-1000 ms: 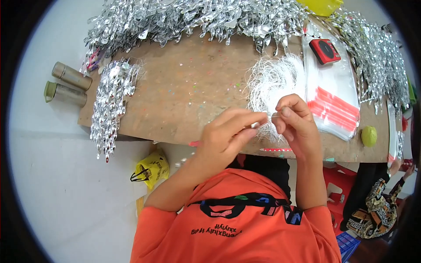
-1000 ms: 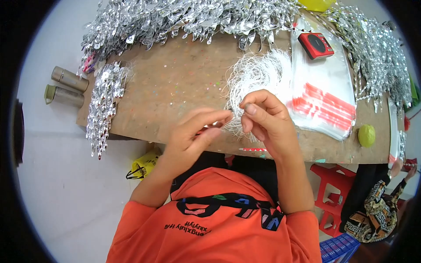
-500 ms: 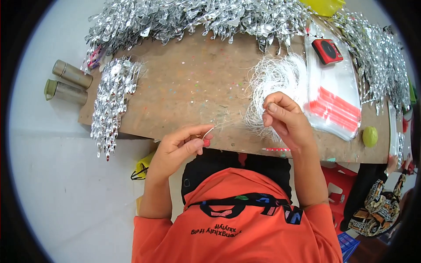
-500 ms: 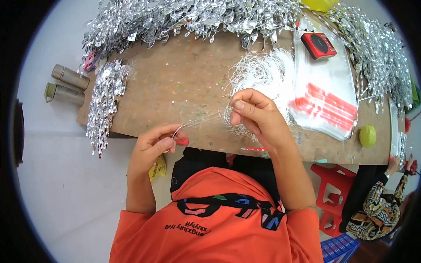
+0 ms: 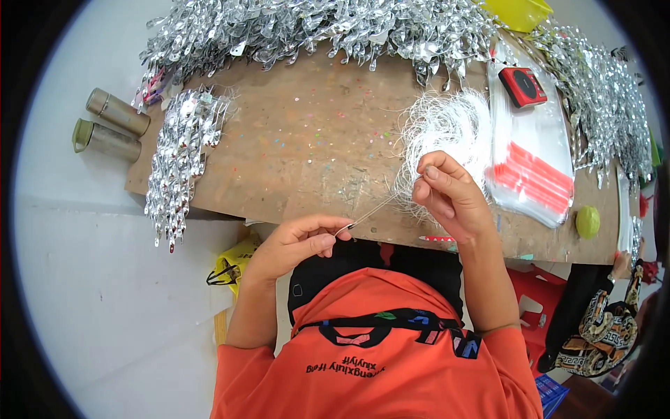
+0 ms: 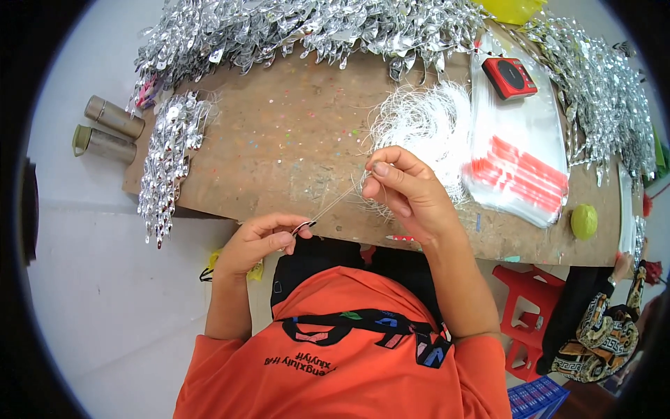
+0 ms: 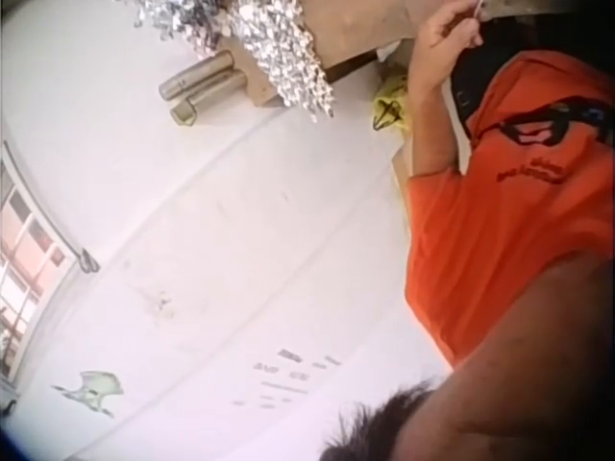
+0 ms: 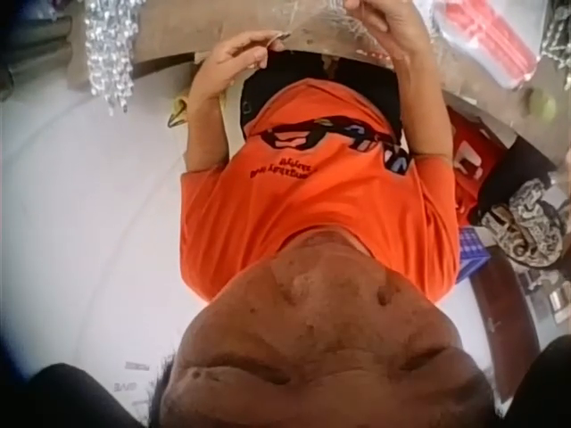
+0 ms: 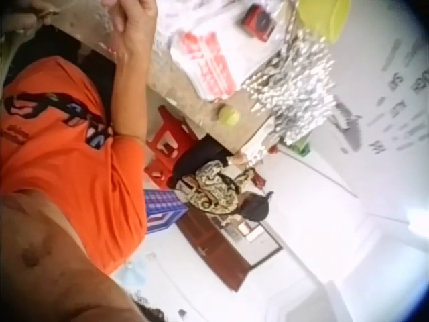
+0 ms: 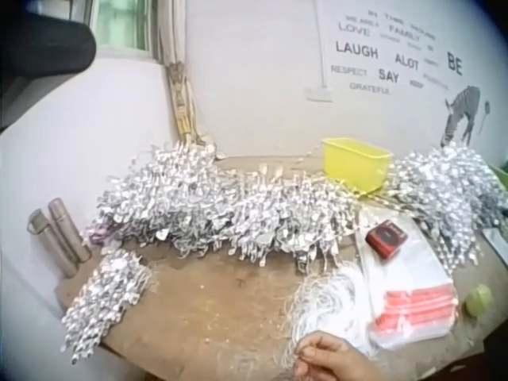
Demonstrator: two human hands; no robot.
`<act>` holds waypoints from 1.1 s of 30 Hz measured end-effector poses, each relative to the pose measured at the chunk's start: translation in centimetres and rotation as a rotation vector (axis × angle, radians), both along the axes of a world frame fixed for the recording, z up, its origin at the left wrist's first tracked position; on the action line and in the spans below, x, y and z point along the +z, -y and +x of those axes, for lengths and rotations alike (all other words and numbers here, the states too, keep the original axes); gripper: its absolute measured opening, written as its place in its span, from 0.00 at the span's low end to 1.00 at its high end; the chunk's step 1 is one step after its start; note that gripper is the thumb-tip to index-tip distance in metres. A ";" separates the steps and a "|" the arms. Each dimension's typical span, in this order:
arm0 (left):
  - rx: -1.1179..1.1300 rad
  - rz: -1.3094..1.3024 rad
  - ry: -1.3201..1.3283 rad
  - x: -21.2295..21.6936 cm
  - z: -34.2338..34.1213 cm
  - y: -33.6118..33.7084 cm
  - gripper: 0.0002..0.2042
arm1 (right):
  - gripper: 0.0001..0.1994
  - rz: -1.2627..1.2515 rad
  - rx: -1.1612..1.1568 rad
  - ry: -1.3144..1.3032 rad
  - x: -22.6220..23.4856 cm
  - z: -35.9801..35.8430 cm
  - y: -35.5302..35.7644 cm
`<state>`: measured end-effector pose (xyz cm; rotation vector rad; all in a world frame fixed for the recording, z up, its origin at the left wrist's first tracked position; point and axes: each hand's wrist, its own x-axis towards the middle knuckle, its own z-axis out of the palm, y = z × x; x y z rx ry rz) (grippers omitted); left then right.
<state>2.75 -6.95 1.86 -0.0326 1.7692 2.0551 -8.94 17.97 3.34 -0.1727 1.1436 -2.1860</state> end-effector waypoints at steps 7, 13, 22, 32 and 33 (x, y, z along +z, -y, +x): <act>-0.191 0.131 -0.025 -0.3 -0.4 -1.1 0.16 | 0.04 0.035 0.019 -0.013 0.2 0.6 0.0; -0.084 0.403 0.051 1.5 -2.4 -6.5 0.14 | 0.04 0.156 0.109 -0.085 1.7 1.8 -0.1; 0.332 -0.232 -0.362 2.1 -3.0 -8.9 0.03 | 0.07 0.588 -0.062 -0.417 2.2 1.9 -2.8; 0.351 -0.337 -0.492 2.2 -3.7 -10.0 0.03 | 0.10 0.965 -0.209 -1.289 2.8 3.5 -1.4; 0.352 -0.338 -0.492 2.3 -3.7 -10.1 0.03 | 0.10 0.963 -0.209 -1.290 2.6 3.4 -1.4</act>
